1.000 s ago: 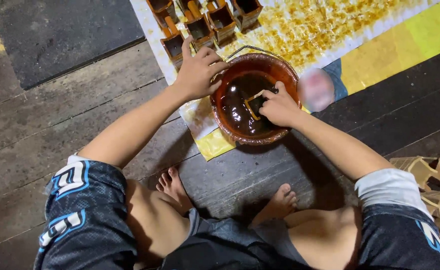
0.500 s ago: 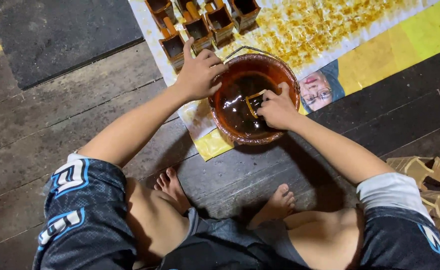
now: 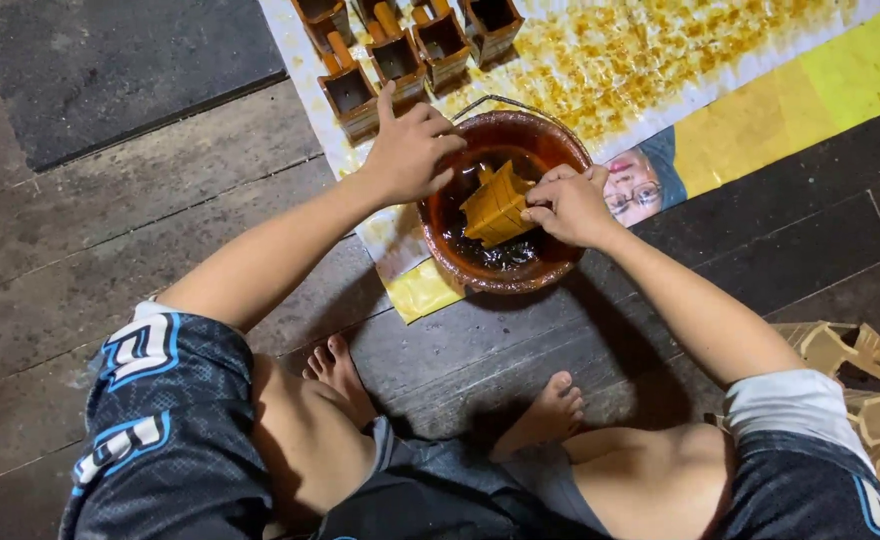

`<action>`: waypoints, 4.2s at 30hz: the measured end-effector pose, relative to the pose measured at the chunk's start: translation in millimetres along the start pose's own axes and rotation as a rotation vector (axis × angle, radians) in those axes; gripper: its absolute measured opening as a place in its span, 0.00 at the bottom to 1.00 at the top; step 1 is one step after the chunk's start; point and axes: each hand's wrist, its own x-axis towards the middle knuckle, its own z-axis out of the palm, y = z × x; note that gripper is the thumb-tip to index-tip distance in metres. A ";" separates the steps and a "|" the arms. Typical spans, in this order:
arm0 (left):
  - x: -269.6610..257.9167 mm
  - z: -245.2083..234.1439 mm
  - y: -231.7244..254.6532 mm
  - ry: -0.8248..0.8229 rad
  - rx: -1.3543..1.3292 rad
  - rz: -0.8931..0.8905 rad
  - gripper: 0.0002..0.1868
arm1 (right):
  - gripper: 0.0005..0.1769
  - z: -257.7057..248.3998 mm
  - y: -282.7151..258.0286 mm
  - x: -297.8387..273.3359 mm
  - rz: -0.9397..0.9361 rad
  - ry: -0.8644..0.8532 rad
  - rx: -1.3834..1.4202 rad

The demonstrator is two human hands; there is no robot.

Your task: The person dips wooden components into a container of dark liquid by hand to stain them and then places them on a nearby surface.

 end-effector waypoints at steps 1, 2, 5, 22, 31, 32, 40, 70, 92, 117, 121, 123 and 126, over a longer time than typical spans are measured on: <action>1.5 -1.1 3.4 0.001 0.001 -0.001 0.21 | 0.13 -5.3 -4.8 0.0 -0.001 0.000 -0.001; 2.5 -1.9 7.5 -0.014 -0.038 -0.001 0.23 | 0.13 -10.3 -9.9 -1.1 0.015 0.011 0.056; 14.6 -21.6 32.5 -0.196 -0.086 -0.058 0.34 | 0.17 -15.1 -15.2 -2.0 0.062 0.038 0.204; 37.4 -16.0 53.0 -0.448 -0.254 -0.102 0.40 | 0.08 32.6 1.1 -8.8 -0.058 0.143 0.186; 40.4 19.7 50.8 -0.447 0.058 0.199 0.17 | 0.08 41.2 3.7 -7.4 -0.125 0.090 0.150; 43.1 26.3 52.1 -0.496 0.062 0.193 0.17 | 0.08 42.2 5.0 -6.9 -0.125 0.082 0.081; 63.5 61.6 66.3 -0.631 0.142 0.281 0.14 | 0.07 7.8 -11.1 -16.7 -0.061 0.051 -0.361; 32.3 -0.9 47.8 -0.112 -0.153 0.397 0.12 | 0.15 -37.1 -6.6 -29.8 -0.449 0.314 -0.221; 22.8 -9.2 49.1 0.298 0.220 0.602 0.11 | 0.07 -68.4 -48.2 -43.6 -0.472 0.488 -0.527; 24.1 2.6 45.5 0.231 0.204 0.535 0.09 | 0.11 -58.3 -43.3 -34.9 -0.397 0.401 -0.549; 23.9 4.3 42.6 0.203 0.195 0.532 0.08 | 0.07 -61.1 -47.5 -33.0 -0.412 0.369 -0.530; 23.5 5.1 44.7 0.212 0.210 0.546 0.11 | 0.07 -60.1 -48.3 -34.1 -0.421 0.424 -0.538; 23.1 2.7 43.5 0.127 0.206 0.522 0.07 | 0.08 -60.8 -42.1 -33.7 -0.431 0.364 -0.474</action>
